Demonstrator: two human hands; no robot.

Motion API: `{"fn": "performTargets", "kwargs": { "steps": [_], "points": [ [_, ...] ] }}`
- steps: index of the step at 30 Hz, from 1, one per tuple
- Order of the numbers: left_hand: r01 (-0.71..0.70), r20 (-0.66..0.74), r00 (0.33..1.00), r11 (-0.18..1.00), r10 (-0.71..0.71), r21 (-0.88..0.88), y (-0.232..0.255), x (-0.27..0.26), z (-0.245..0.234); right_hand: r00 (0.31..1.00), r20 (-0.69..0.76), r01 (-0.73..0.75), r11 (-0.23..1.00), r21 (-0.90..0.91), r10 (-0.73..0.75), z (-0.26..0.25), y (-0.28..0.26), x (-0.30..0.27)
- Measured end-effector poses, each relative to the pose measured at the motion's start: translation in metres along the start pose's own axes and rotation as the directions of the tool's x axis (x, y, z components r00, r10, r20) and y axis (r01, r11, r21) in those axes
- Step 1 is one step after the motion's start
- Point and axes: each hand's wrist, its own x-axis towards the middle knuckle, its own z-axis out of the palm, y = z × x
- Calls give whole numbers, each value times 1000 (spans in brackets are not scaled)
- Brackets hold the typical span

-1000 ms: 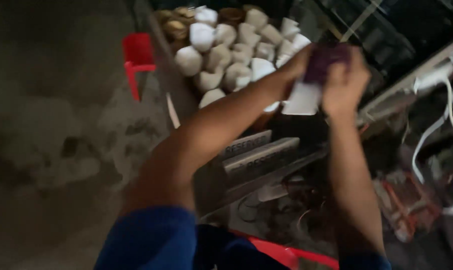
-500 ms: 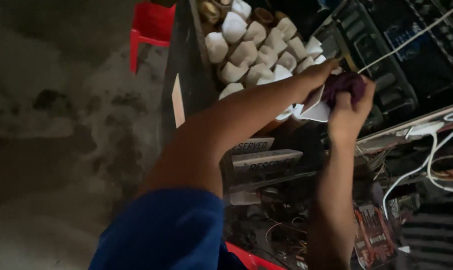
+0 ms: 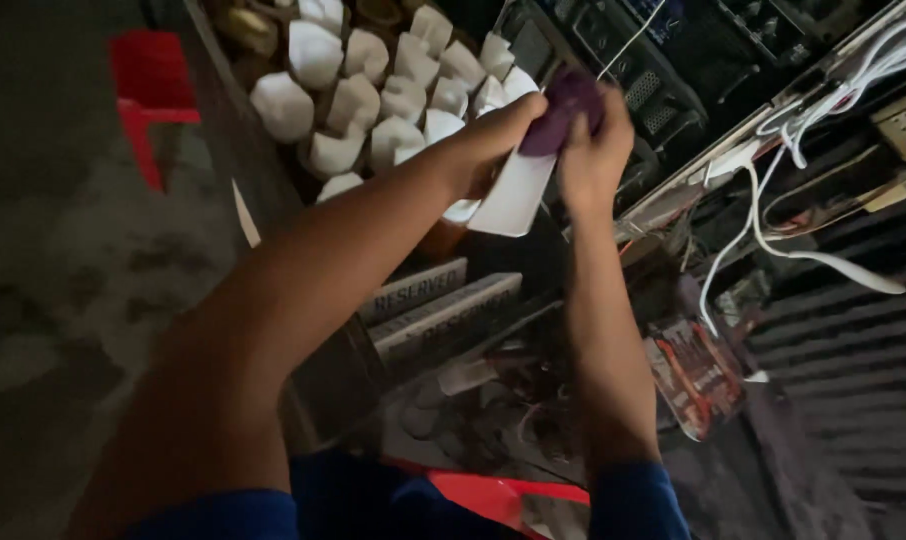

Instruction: Wiping and cleaning plastic 'RESERVED' signs using a purple cloth.

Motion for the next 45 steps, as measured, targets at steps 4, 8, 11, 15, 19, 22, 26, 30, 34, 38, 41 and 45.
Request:
{"fn": "performTargets", "kwargs": {
  "steps": [4, 8, 11, 15, 19, 22, 26, 30, 34, 38, 41, 45],
  "points": [
    [136, -95, 985, 988, -143, -69, 18, -30, -8, 992, 115, 56, 998, -42, -51, -4, -62, -41],
    [306, -258, 918, 952, -301, -22, 58, -82, 34, 721, 337, 584, 793, 175, -605, -2, -129, -68],
    [484, -401, 824, 864, -400, 134, 59, -103, 51, 773, 288, 578, 815, 47, -565, -5, -82, -67],
    [184, -90, 982, 962, -169, 202, 23, -87, 19, 886, 212, 430, 901, -52, -411, -17, -34, -23],
    [222, -126, 972, 950, -198, 220, 17, -90, 22, 986, -44, 162, 986, -34, -164, -11, -1, -8],
    [186, -106, 981, 947, -163, 262, 16, -95, 23, 966, -230, -78, 981, 179, 119, 5, -1, -15],
    [96, -200, 978, 979, -59, 180, 16, -101, 35, 955, -164, -200, 943, 265, 249, 19, -40, -40],
    [83, -288, 957, 935, 21, 344, 17, -96, 27, 974, -26, -220, 967, 126, 225, 7, -102, -80],
    [-34, -372, 917, 956, 146, 290, 17, -80, 2, 985, 129, -117, 993, -9, 117, 8, -129, -116],
    [-127, -213, 961, 964, 178, 233, -5, -77, -3, 992, 43, -119, 993, 11, 118, 21, -81, -93],
    [-237, -148, 918, 808, 368, 539, 11, -91, 20, 959, 3, -275, 926, 257, 284, 29, -39, -49],
    [-281, -31, 836, 475, 548, 834, 23, -102, 29, 886, 116, -457, 803, 382, 449, 14, -62, -12]
  ]
}}
